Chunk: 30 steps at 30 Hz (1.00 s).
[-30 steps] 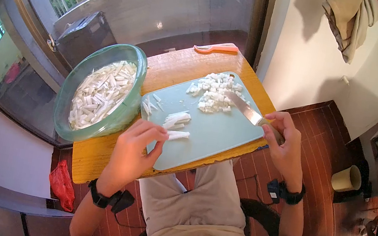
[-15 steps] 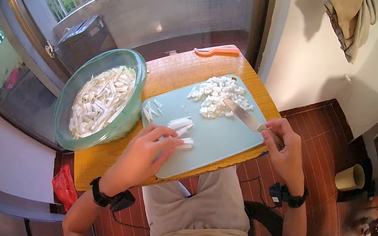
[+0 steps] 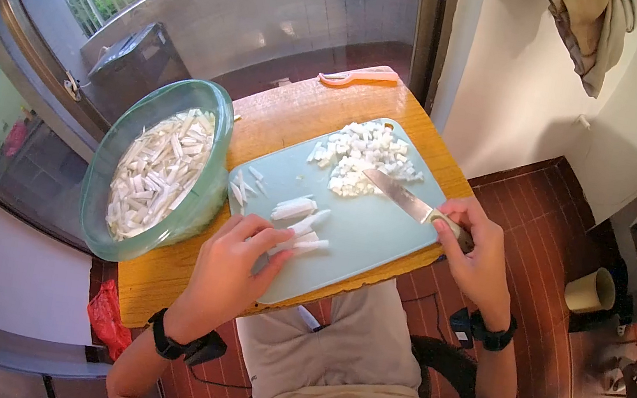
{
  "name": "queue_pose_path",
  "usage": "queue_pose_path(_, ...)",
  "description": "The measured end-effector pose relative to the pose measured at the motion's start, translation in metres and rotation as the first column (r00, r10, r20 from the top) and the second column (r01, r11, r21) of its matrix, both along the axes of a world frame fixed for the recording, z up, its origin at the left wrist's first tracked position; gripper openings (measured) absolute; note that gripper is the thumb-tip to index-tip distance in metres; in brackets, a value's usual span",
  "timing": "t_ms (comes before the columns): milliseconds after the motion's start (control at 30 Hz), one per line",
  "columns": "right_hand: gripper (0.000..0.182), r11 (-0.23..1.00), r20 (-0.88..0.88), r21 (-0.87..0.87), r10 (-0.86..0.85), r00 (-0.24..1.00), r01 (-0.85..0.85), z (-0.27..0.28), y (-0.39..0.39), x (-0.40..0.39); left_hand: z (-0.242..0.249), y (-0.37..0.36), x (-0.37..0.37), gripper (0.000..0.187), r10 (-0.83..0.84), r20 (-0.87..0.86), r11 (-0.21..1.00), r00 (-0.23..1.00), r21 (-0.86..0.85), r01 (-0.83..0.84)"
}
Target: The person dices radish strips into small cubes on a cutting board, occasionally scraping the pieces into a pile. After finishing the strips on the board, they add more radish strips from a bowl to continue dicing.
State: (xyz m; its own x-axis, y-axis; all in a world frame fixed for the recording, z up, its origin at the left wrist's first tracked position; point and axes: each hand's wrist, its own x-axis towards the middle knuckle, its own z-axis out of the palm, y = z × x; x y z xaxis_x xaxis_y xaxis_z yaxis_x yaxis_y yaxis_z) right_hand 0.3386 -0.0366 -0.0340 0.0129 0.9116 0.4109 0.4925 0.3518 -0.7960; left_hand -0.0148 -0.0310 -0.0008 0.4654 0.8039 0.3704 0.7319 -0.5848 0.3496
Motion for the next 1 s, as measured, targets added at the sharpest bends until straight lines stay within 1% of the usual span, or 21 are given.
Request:
queue_pose_path(100, 0.016, 1.000, 0.020, 0.029, 0.003, 1.000, -0.004, -0.003, 0.001, -0.003, 0.003, -0.001, -0.002, 0.023, 0.032, 0.008, 0.999, 0.999, -0.022, -0.032)
queue_pose_path(200, 0.015, 1.000, 0.030, -0.006, -0.008, 1.000, 0.008, 0.001, -0.001, -0.003, 0.004, 0.001, -0.004, 0.026, 0.038, 0.011, 0.998, 0.999, -0.057, -0.038)
queue_pose_path(267, 0.015, 1.000, 0.043, 0.006, -0.007, 0.999, 0.007, 0.002, -0.001, -0.001, 0.005, 0.001, -0.002, 0.028, 0.036, 0.023, 0.996, 0.999, -0.083, -0.034)
queue_pose_path(333, 0.015, 1.000, 0.053, 0.020, -0.003, 0.999, 0.002, 0.002, 0.000, -0.002, 0.007, 0.000, 0.002, 0.032, -0.010, 0.064, 0.992, 0.998, -0.126, 0.018)
queue_pose_path(367, 0.015, 1.000, 0.044, 0.017, 0.000, 0.999, 0.000, 0.002, -0.001, -0.002, 0.007, 0.000, 0.002, 0.032, -0.009, 0.062, 0.992, 0.998, -0.125, 0.017)
queue_pose_path(433, 0.016, 1.000, 0.034, 0.013, 0.005, 0.999, -0.005, 0.001, -0.001, -0.004, 0.003, 0.003, 0.002, 0.034, -0.115, 0.082, 0.987, 0.990, -0.106, 0.124)
queue_pose_path(667, 0.016, 0.999, 0.053, 0.033, -0.002, 0.999, 0.000, 0.001, -0.001, -0.003, -0.004, 0.005, 0.015, 0.032, -0.155, 0.102, 0.981, 0.983, -0.101, 0.165)
queue_pose_path(833, 0.017, 1.000, 0.034, 0.023, 0.004, 0.999, -0.005, 0.000, -0.001, -0.003, -0.002, -0.001, 0.037, 0.030, -0.147, 0.151, 0.974, 0.978, -0.149, 0.169)
queue_pose_path(867, 0.017, 0.999, 0.033, 0.032, 0.001, 0.999, -0.002, 0.000, -0.001, -0.003, -0.002, 0.000, 0.038, 0.030, -0.147, 0.153, 0.974, 0.977, -0.148, 0.170)
queue_pose_path(933, 0.017, 0.999, 0.034, 0.042, -0.001, 0.999, 0.000, 0.000, -0.001, -0.003, -0.002, 0.004, 0.041, 0.031, -0.142, 0.087, 0.985, 0.986, -0.087, 0.150)
queue_pose_path(967, 0.017, 0.999, 0.029, 0.046, -0.006, 1.000, 0.005, 0.000, -0.002, -0.003, -0.001, 0.005, 0.040, 0.031, -0.143, 0.089, 0.985, 0.986, -0.086, 0.151)
queue_pose_path(1000, 0.017, 0.999, 0.024, 0.051, -0.011, 1.000, 0.010, 0.000, -0.002, -0.003, 0.001, 0.007, 0.037, 0.035, -0.135, 0.053, 0.987, 0.989, -0.079, 0.139)
